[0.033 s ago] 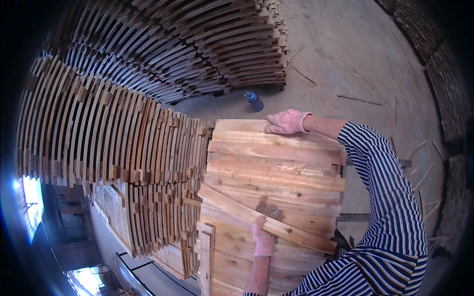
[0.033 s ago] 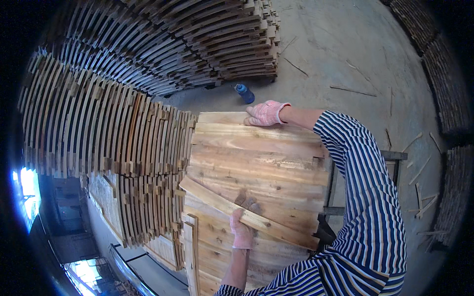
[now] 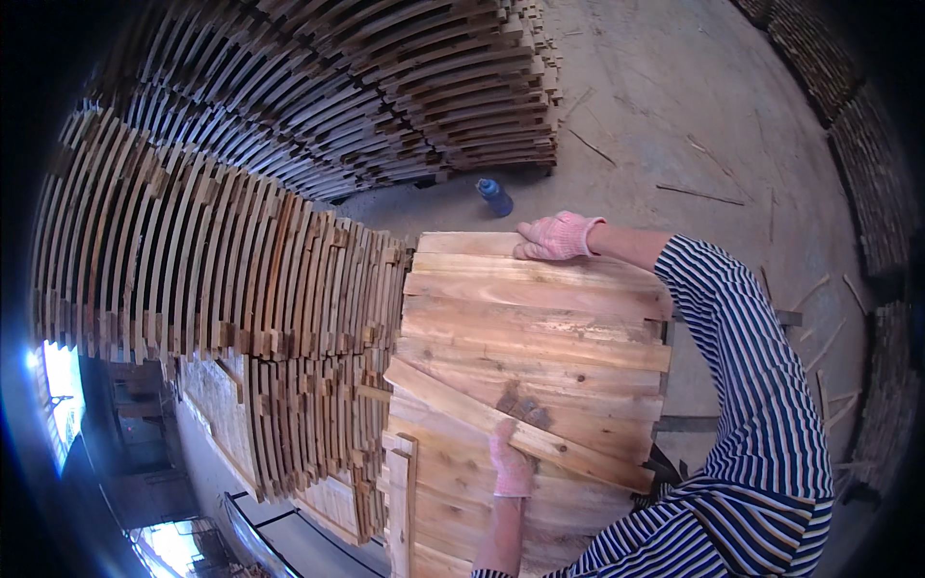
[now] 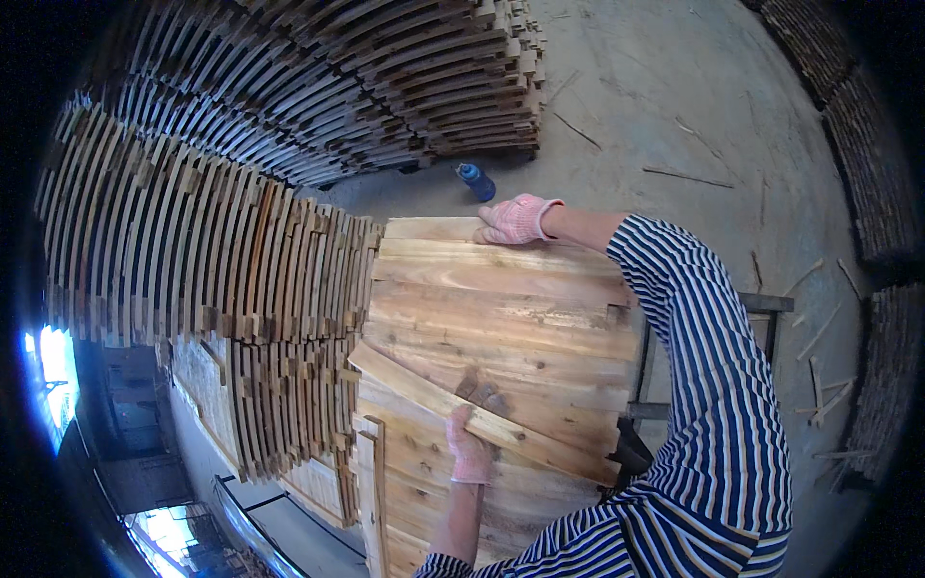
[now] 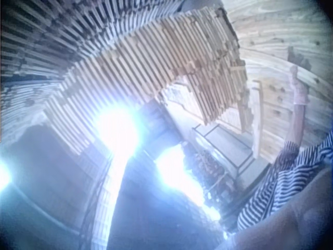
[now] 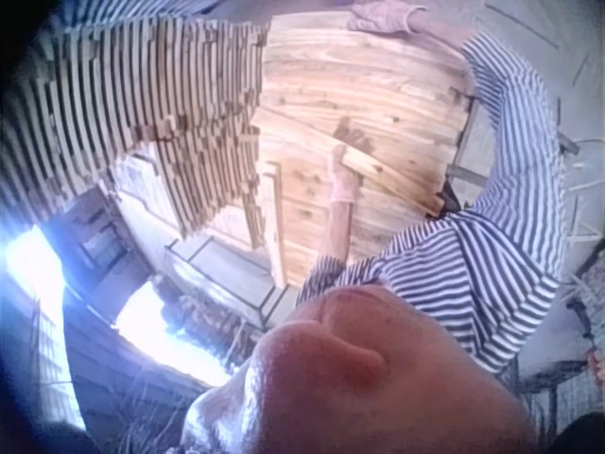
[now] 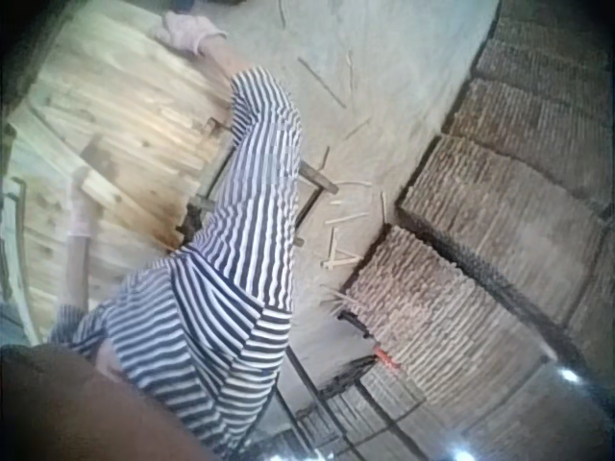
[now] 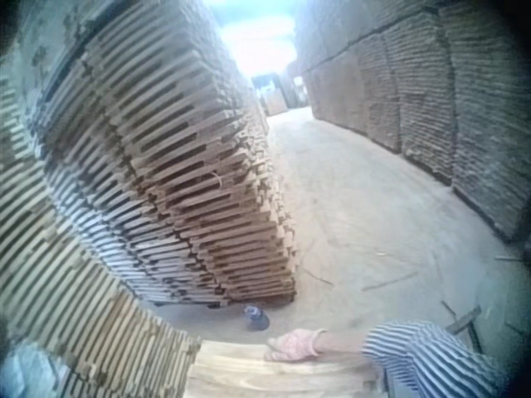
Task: The person repeatedly picks up small wooden planks from a metal rack and stacks them onto a growing pile on the floor. The task involves lifting, carrying, and placing the planks in an organized manner within a workshop environment.
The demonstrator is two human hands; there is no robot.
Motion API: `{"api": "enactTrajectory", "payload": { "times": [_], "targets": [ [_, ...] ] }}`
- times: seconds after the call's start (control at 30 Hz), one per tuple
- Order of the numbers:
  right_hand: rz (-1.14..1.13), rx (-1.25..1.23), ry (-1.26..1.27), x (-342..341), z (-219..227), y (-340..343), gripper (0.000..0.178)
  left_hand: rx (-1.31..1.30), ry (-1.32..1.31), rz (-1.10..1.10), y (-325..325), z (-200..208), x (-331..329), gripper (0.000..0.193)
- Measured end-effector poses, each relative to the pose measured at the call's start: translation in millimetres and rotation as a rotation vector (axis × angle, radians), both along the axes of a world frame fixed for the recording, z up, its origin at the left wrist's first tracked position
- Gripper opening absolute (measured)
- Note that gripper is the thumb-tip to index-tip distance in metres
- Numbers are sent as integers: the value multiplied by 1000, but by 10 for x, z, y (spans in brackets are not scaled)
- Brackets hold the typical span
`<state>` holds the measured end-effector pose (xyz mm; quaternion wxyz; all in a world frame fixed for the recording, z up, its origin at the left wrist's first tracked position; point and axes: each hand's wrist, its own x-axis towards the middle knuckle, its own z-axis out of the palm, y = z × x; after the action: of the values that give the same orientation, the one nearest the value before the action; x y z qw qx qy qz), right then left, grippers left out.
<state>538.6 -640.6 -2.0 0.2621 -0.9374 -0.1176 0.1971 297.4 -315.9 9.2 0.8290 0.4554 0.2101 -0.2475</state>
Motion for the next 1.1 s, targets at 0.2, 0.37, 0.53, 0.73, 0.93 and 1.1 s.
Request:
{"api": "enactTrajectory", "payload": {
  "times": [0.2, 0.37, 0.53, 0.73, 0.93, 1.1],
  "targets": [
    [-83, -49, -128, -104, 138, 81, 69, -7, -53, -6, -67, -1, 9, 57],
    [-272, -164, -461, -541, 126, 375, 61, -21, -103, 6, -97, -25, 33, 59],
    [-349, -130, -569, -627, -62, 465, 41, 6, -106, -57, -108, -63, 31, 57],
    [-590, -150, -725, -703, -198, 385, 30, -9, -136, -25, -157, -54, 45, 56],
    [-623, -180, -411, -841, 53, 376, 28, -38, -96, 3, -56, -127, 72, 53],
    [-437, -48, -149, -489, 35, 65, 52, -40, -100, -30, 81, -233, 120, 54]
  ]
}}
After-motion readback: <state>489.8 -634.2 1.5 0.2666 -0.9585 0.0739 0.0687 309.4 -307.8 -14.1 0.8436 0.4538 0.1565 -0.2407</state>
